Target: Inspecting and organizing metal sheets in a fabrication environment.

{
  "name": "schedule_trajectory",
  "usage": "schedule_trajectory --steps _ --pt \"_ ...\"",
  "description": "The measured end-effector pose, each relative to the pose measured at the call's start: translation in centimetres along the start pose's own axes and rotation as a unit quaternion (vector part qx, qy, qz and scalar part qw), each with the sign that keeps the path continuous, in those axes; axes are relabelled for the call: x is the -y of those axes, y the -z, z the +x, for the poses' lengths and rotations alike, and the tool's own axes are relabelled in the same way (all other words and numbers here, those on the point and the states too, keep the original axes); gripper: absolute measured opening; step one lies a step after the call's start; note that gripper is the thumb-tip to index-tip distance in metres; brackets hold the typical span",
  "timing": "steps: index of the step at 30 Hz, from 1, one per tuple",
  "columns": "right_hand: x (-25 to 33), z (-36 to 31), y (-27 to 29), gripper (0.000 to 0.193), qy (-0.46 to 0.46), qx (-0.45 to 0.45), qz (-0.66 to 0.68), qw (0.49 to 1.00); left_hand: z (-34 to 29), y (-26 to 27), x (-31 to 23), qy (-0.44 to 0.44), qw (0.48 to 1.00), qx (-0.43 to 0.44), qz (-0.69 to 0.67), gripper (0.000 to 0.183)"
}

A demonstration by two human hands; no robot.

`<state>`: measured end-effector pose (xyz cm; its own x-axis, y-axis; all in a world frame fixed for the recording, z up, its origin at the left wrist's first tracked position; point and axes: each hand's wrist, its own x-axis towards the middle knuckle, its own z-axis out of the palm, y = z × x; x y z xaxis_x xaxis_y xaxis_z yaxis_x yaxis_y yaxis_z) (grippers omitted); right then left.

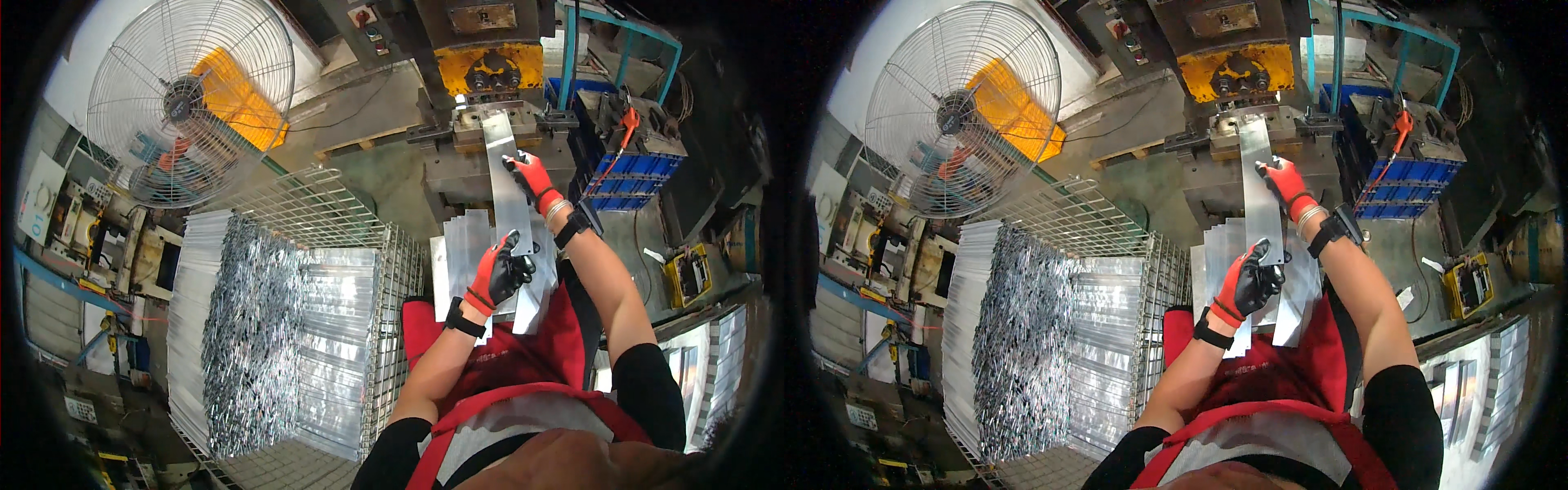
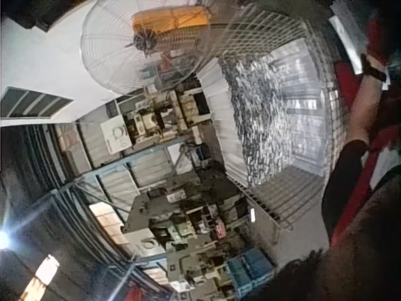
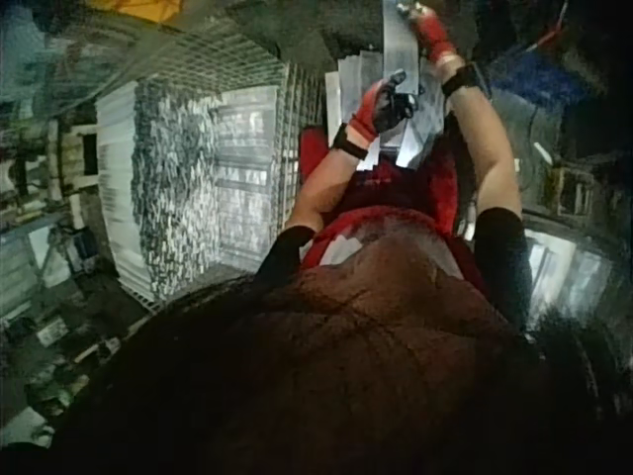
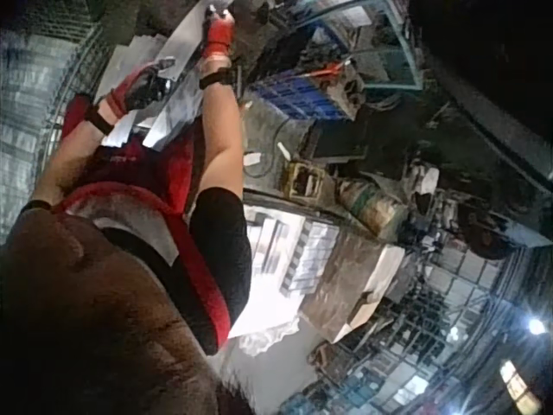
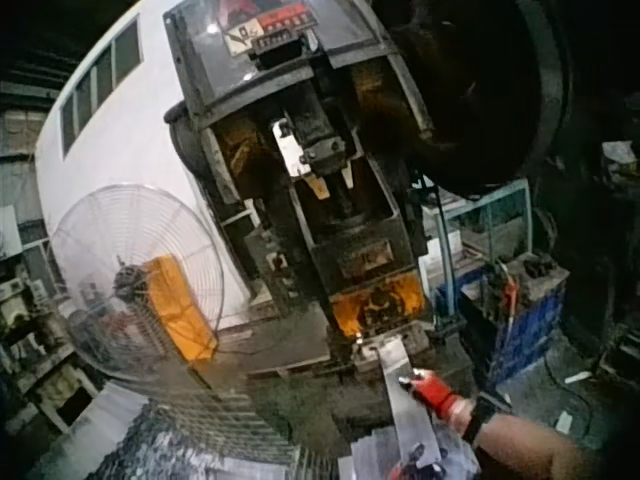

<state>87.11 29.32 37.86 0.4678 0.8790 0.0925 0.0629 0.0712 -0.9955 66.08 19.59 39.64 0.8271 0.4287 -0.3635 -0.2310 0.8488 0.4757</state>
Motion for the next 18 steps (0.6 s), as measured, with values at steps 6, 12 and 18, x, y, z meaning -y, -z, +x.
schedule_trajectory --steps 6,12,18 --pt "-1.9 -0.5 0.3 0.023 -0.031 0.028 0.068 0.997 0.6 0.2 1.0 -0.04 0.999 -0.025 0.016 0.031" --pt "-1.8 -0.8 0.1 0.028 -0.033 0.037 0.152 0.987 0.3 -0.3 0.4 -0.016 0.998 -0.022 0.065 0.03" --pt "-2.2 -0.1 0.1 0.026 -0.06 0.017 0.089 0.994 0.2 -0.2 0.5 -0.015 0.998 -0.019 0.058 0.029"
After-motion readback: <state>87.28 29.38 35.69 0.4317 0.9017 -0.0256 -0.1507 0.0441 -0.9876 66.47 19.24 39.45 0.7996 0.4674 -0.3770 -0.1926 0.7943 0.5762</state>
